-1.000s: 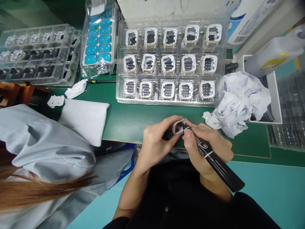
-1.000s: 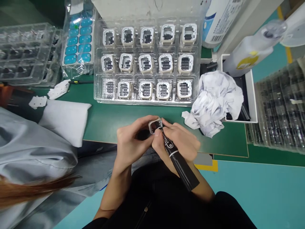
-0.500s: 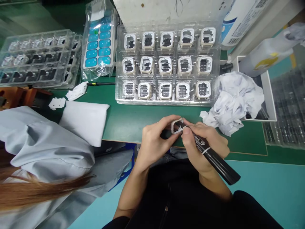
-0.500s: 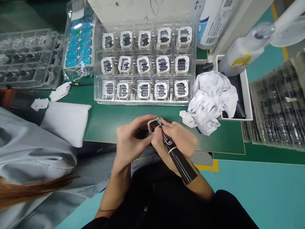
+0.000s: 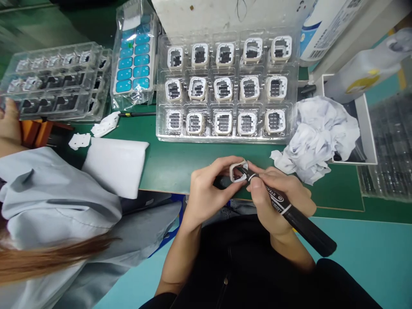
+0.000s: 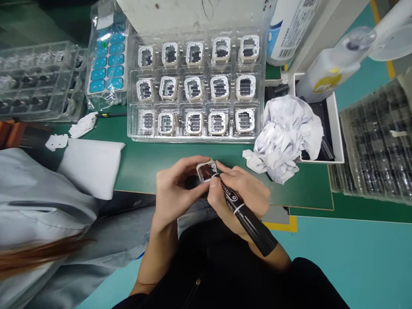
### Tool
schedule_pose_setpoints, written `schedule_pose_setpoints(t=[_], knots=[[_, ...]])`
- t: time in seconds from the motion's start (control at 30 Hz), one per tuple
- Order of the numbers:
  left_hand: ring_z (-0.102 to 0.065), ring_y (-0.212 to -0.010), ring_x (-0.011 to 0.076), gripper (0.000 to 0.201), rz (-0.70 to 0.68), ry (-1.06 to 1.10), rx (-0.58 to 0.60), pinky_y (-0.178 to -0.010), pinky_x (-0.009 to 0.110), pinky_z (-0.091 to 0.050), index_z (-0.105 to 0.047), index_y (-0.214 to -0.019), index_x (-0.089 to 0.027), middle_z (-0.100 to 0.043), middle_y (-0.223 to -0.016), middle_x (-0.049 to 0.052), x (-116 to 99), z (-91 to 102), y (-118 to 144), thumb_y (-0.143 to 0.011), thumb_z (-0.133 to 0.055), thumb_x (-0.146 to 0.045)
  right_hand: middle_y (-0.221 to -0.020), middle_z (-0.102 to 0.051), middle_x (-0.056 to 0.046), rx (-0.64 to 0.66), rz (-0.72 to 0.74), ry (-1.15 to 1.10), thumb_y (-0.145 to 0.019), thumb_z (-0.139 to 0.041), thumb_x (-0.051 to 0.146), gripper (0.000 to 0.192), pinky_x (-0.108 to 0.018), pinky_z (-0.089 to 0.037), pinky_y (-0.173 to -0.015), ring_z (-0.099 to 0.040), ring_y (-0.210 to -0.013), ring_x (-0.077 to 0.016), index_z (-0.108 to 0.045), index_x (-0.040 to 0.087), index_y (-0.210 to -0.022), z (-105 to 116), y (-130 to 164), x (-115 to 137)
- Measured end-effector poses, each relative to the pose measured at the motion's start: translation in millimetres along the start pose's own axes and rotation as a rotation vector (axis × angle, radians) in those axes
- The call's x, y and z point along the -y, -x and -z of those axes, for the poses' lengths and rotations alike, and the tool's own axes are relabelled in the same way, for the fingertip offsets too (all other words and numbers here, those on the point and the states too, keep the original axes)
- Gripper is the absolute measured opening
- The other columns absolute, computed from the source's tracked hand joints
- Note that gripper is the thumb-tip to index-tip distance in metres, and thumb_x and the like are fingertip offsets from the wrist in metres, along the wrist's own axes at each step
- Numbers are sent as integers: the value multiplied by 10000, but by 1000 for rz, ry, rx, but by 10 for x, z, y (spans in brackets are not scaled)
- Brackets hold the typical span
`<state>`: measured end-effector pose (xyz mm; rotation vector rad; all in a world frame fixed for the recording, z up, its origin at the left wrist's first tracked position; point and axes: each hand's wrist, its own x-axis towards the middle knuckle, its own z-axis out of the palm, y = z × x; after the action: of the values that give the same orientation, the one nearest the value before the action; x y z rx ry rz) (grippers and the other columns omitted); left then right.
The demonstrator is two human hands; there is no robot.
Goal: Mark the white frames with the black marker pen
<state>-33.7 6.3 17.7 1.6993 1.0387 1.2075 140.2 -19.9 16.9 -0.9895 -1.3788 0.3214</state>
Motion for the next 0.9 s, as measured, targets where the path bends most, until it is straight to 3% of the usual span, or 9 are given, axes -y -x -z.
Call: schedule_pose_setpoints(t=[0.2, 0.57, 0.77, 0.9], knots=[[-916, -1069, 154, 435, -26, -97, 6, -1011, 206, -742, -841, -1431, -278, -921, -1307, 13, 1, -1, 26, -1041, -953, -121, -883, -805, -4, 17, 15, 79, -1074, -843, 66, 176, -352, -797, -893, -905, -899, -240, -766, 214, -1132, 0, -27, 33], [-910, -1053, 135, 442, -46, -126, 12, -1001, 189, -723, -827, -1437, -283, -922, -1320, -1, 2, -8, 30, -1048, -948, -113, -876, -794, 16, -7, -9, 104, -1084, -850, 96, 161, -343, -788, -896, -907, -879, -233, -761, 228, -1110, -19, -16, 34], [-914, -1027, 146, 407, -62, -159, 11, -1000, 215, -736, -835, -1428, -276, -931, -1300, 3, -5, -25, 26, -1059, -948, -146, -966, -854, -5, -3, -7, 171, -1086, -854, 111, 184, -365, -792, -846, -936, -991, -293, -781, 264, -1159, -34, -23, 50], [-918, -995, 175, 364, -44, -170, 9, -965, 255, -760, -856, -1408, -272, -937, -1260, 20, 0, -18, 20, -1066, -943, -186, -954, -863, -5, 2, -25, 164, -1083, -837, 102, 173, -371, -783, -834, -932, -948, -287, -770, 260, -1109, -37, -34, 51]])
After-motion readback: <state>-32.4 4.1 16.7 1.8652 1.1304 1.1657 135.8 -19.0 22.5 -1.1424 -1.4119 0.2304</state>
